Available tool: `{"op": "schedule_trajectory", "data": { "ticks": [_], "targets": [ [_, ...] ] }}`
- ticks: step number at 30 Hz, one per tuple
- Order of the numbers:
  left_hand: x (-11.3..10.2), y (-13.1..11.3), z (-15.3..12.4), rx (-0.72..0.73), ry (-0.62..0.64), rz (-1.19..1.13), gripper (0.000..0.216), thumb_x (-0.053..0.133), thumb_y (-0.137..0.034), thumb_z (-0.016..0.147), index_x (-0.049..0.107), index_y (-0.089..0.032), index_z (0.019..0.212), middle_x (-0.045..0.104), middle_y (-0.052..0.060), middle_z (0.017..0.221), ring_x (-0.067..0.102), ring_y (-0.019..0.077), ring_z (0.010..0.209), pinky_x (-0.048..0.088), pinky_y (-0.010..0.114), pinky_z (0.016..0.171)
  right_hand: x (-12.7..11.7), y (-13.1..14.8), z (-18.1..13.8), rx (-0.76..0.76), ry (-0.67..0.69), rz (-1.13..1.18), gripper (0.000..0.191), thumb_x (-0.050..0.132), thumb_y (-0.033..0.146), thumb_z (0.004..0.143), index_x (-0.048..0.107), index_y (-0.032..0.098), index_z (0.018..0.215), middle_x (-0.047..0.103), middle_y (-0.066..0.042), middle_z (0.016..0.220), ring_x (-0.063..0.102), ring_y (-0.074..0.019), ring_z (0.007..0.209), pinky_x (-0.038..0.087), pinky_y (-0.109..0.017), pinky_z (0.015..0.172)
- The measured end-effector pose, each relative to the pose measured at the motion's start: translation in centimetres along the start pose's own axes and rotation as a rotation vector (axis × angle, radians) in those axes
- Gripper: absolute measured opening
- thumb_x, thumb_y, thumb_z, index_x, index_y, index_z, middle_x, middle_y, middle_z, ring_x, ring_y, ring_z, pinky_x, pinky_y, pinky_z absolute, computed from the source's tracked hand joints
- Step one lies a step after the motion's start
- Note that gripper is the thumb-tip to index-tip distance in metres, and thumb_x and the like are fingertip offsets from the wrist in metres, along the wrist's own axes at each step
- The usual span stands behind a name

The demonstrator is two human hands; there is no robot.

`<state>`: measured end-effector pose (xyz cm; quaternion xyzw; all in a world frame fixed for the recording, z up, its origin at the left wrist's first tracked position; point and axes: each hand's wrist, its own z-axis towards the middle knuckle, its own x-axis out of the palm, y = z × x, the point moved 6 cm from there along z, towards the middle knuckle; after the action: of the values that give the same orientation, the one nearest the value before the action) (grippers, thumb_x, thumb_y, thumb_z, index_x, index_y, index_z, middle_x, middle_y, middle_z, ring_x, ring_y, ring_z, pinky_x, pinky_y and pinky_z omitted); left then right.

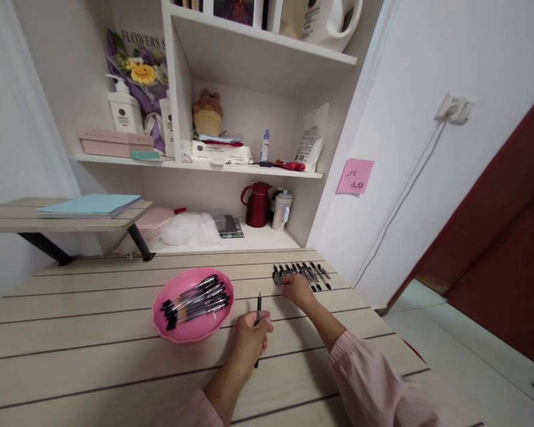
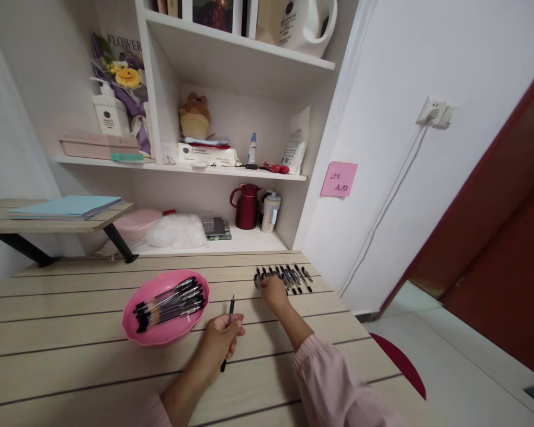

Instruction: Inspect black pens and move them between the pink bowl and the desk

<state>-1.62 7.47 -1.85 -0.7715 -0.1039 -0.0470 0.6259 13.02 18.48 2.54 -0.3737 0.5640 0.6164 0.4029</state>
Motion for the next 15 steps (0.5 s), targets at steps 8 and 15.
{"op": "schedule_trajectory", "data": {
  "ticks": [8,15],
  "targets": [
    [0.0,0.1,0.0,0.001,0.008,0.002,0.034,0.057,-0.030,0.064,0.060,-0.010,0.091,0.059,-0.001,0.061,0.035,0.0021,0.032,0.019,0.018,0.032,0.1,-0.1,-0.5,0.014,-0.056,-0.110,0.023,0.049,0.010,0.074,0.069,0.017,0.083,0.069,-0.008,0.085,0.062,-0.0167,0.082,0.037,-0.020,0.066],
    [0.0,0.2,0.1,-0.007,0.001,0.001,0.036,0.058,-0.032,0.063,0.060,-0.011,0.092,0.059,-0.002,0.061,0.035,0.0020,0.031,0.020,0.018,0.031,0.7,0.6,-1.2,0.029,-0.067,-0.184,0.020,0.049,0.019,0.080,0.068,0.021,0.085,0.065,-0.008,0.095,0.061,-0.0170,0.084,0.038,-0.022,0.066]
  ]
}}
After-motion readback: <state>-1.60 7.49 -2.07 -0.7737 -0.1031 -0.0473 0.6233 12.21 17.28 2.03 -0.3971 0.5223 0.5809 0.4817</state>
